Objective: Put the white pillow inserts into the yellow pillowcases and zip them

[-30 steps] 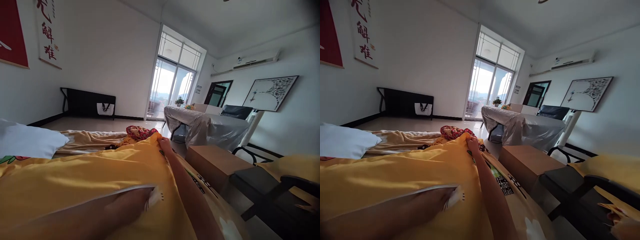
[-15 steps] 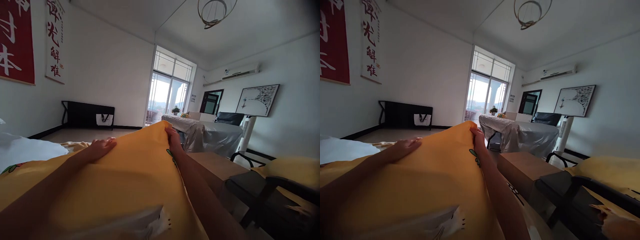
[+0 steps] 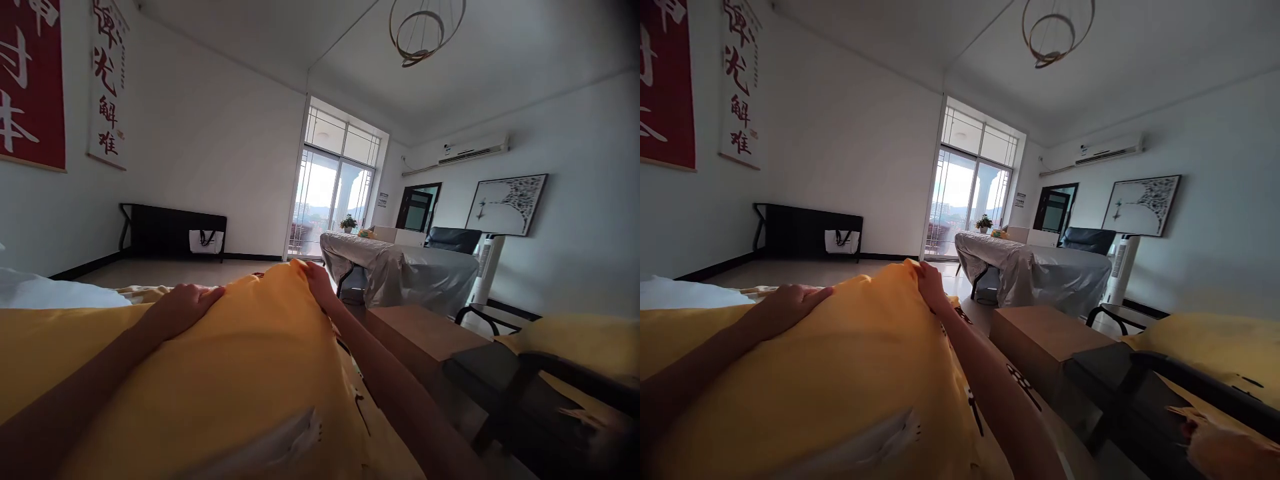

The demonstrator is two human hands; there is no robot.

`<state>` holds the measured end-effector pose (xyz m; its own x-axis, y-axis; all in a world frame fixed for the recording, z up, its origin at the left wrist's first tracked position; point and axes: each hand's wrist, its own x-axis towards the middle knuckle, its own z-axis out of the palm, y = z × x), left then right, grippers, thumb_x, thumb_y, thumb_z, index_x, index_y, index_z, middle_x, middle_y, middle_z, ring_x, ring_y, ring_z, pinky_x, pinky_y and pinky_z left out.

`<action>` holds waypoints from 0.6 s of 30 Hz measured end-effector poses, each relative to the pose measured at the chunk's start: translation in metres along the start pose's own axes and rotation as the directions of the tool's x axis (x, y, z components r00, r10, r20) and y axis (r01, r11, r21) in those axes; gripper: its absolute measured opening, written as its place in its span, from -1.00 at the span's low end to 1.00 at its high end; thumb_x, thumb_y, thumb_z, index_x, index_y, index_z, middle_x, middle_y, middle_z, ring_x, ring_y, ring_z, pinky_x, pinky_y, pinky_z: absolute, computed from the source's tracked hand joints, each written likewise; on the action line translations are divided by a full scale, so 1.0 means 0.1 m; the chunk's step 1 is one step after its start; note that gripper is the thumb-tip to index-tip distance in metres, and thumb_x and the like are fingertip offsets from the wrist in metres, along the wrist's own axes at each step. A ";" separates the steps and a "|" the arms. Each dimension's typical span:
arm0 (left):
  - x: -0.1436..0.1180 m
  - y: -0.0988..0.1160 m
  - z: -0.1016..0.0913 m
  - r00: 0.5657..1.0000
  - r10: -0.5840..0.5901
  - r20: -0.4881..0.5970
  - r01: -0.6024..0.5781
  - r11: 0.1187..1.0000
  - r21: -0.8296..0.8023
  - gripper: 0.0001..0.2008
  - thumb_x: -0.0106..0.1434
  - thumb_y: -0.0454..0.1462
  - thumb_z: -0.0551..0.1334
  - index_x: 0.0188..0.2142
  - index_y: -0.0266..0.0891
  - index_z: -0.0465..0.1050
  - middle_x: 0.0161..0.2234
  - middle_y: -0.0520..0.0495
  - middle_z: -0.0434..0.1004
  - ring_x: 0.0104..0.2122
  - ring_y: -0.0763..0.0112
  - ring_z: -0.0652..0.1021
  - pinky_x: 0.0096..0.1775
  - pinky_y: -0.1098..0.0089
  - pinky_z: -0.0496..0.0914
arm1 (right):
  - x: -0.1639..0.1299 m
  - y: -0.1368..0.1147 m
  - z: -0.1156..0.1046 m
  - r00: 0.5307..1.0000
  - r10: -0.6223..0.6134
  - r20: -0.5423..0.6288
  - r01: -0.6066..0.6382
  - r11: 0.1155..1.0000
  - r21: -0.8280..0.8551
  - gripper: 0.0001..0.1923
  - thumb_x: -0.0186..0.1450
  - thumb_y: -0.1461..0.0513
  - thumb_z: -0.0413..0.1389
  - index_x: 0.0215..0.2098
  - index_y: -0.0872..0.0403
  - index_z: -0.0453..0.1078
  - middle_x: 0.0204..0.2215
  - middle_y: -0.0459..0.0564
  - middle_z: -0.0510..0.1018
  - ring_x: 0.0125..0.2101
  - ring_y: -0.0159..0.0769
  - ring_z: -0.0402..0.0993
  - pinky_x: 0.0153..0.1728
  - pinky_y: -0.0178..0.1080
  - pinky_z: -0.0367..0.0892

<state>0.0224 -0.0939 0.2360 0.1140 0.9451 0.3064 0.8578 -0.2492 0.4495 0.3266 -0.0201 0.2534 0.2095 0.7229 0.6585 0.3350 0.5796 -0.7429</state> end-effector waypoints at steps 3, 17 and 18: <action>-0.03 -0.09 -0.02 0.997 -0.066 -0.036 0.066 0.998 0.009 -0.35 0.17 0.27 -0.16 -0.52 -0.15 0.37 -0.44 -0.06 0.53 -0.35 0.17 0.49 -0.33 0.31 0.24 | 0.01 -0.02 0.02 0.999 -0.044 -0.027 0.044 0.999 -0.017 -0.88 0.02 0.17 0.06 -0.57 0.07 0.28 -0.62 -0.16 0.37 -0.50 -0.38 0.19 -0.49 -0.32 0.10; 0.08 0.20 -0.20 0.993 0.028 0.119 -0.038 0.996 0.086 -0.34 0.19 0.23 -0.13 -0.45 -0.16 0.52 -0.40 -0.10 0.56 -0.33 0.12 0.53 -0.34 0.33 0.26 | 0.01 -0.07 -0.33 0.993 0.032 0.113 -0.057 0.972 0.226 -0.65 -0.02 0.00 0.17 -0.42 0.09 0.36 -0.51 -0.08 0.50 -0.50 -0.32 0.38 -0.47 -0.28 0.29; 0.13 0.35 -0.21 0.991 0.076 0.107 -0.080 0.996 0.032 -0.35 0.20 0.22 -0.13 -0.46 -0.18 0.51 -0.42 -0.08 0.56 -0.35 0.17 0.52 -0.36 0.35 0.26 | -0.02 -0.11 -0.31 0.995 0.018 0.101 -0.043 0.968 0.249 -0.65 0.00 0.01 0.16 -0.38 0.09 0.36 -0.49 -0.08 0.51 -0.50 -0.33 0.38 -0.46 -0.28 0.30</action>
<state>0.0437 -0.0948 0.2732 0.2321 0.9406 0.2477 0.8616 -0.3170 0.3963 0.3511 -0.0390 0.2641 0.1215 0.7676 0.6293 0.0864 0.6234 -0.7771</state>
